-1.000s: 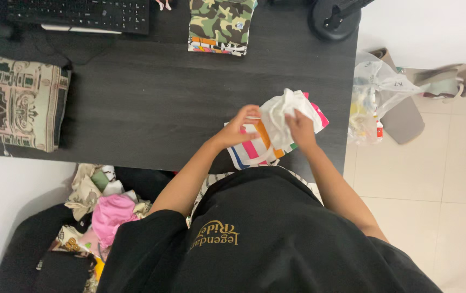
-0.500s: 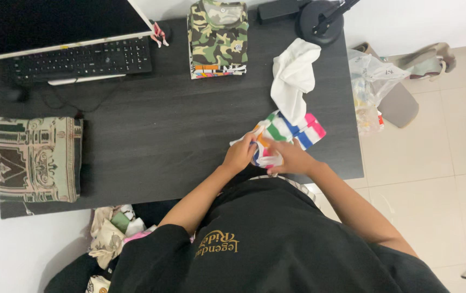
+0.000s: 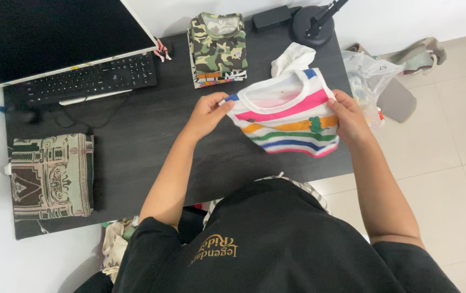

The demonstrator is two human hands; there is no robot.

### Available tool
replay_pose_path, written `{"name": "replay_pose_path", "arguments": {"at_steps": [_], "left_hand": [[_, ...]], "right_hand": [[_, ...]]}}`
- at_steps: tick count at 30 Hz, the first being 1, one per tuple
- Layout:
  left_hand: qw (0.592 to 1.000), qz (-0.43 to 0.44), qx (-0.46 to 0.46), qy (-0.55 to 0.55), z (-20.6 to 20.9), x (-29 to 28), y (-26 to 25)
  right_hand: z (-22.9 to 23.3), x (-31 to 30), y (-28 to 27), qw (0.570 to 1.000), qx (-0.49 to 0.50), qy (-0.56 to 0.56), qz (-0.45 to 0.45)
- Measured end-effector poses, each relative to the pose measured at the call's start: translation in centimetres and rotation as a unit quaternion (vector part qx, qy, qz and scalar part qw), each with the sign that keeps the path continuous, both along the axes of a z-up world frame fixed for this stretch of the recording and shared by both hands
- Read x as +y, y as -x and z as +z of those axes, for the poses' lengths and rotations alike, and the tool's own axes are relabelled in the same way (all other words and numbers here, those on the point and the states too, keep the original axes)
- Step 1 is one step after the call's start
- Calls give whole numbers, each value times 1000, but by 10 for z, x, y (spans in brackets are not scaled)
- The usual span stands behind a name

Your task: The person picks up several clothing items from a chair, lays them on a desk, and folds them individually. The items are then placed into a plastic bag.

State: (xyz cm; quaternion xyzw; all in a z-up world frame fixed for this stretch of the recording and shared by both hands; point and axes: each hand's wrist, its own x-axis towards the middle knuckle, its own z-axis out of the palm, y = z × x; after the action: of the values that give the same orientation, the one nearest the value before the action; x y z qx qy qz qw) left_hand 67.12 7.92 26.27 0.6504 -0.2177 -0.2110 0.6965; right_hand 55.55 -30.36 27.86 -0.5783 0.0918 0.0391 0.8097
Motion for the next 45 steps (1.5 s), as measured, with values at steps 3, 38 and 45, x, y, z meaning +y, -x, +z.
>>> {"name": "replay_pose_path", "arguments": {"at_steps": [3,38,45], "left_hand": [[999,34,6,26,-2,7,-11],[798,21,-516,-311,105,31,26],[783,24,-536,-314,118,42,42]], "right_hand": [[9,9,-10,999,-43,9,19],[46,150,-62,774,-351,449,274],[31,175,-71,770,-315,460,312]]}}
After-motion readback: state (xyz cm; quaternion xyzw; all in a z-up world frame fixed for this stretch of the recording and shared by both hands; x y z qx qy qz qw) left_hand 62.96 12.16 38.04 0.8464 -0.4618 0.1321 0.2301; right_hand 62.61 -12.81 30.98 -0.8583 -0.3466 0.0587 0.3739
